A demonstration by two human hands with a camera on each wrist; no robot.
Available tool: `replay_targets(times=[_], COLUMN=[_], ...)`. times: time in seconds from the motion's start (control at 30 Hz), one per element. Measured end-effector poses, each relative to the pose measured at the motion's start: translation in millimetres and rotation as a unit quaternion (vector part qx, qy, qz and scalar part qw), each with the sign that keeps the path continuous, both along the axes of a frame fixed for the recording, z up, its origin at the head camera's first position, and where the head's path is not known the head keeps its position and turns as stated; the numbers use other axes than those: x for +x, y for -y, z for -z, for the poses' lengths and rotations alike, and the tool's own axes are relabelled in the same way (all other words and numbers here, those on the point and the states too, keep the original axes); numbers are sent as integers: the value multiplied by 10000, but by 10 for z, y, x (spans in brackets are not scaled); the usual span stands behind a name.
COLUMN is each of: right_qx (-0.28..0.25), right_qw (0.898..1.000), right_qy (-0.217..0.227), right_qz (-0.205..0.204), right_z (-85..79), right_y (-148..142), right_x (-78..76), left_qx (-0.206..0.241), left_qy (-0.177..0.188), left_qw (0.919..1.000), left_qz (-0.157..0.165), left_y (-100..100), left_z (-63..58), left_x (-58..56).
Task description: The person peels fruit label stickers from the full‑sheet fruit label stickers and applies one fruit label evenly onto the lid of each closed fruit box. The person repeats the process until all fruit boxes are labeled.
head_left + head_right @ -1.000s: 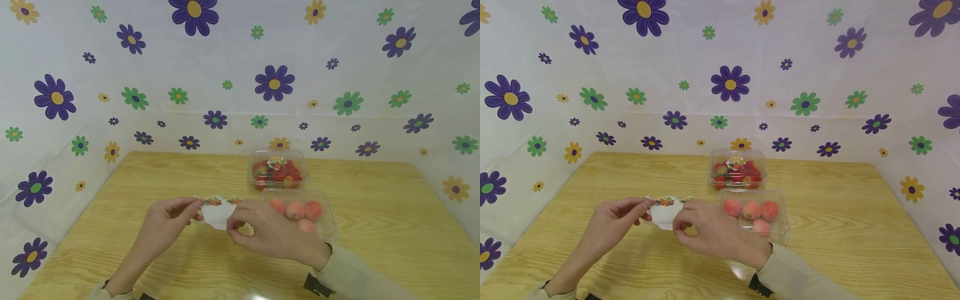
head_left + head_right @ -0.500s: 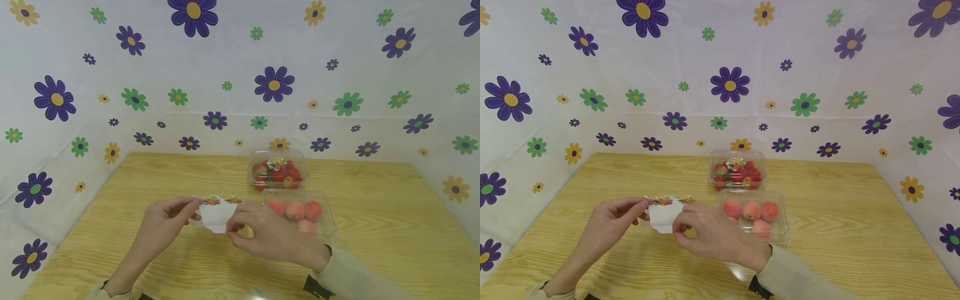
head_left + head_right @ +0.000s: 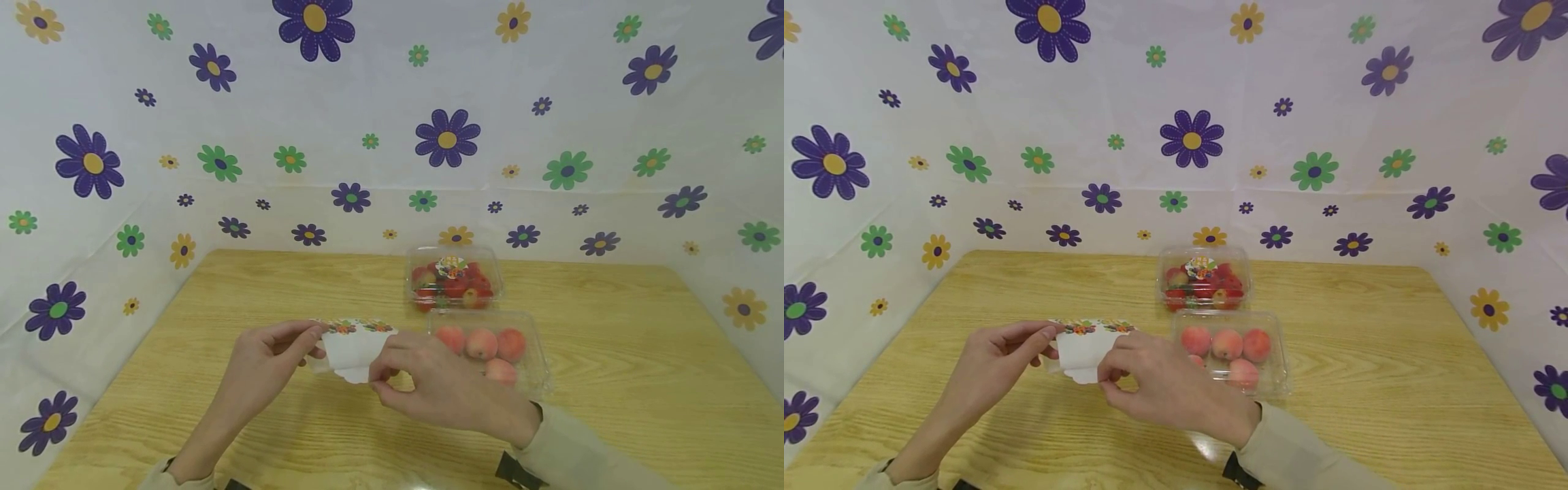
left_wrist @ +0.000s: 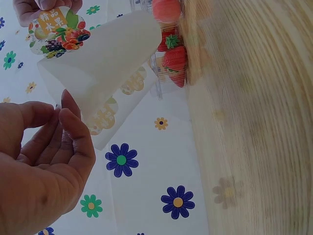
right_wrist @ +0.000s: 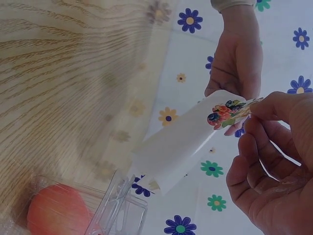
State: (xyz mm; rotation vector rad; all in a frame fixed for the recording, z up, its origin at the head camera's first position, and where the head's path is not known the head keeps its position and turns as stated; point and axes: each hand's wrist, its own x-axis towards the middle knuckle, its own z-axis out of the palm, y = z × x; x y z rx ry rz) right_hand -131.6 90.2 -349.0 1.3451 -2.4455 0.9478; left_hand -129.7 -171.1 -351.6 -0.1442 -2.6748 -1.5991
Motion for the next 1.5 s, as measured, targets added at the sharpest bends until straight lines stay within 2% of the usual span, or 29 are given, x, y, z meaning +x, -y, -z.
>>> replay_targets(times=[0.27,0.43,0.63,0.83,1.5], right_qx=[133,71,80,121,136], right_qw=[9998,9999,10000,9998,9994], right_qy=[54,-106,23,-147,-308], right_qz=[133,91,34,13,39], right_z=[-2,12,10,16,41], right_y=[-12,-8,-12,-13,-28], right_x=[25,32,46,50,59], left_qx=[-64,-86,-129,-145,-194], left_qy=[-2,-33,-22,26,39], left_qw=[10000,9999,9999,9998,9997], left_qz=[-54,-57,-77,-107,-110], left_y=[15,24,30,31,52], left_z=[3,12,14,12,12], left_x=[-5,-13,-11,-9,-31])
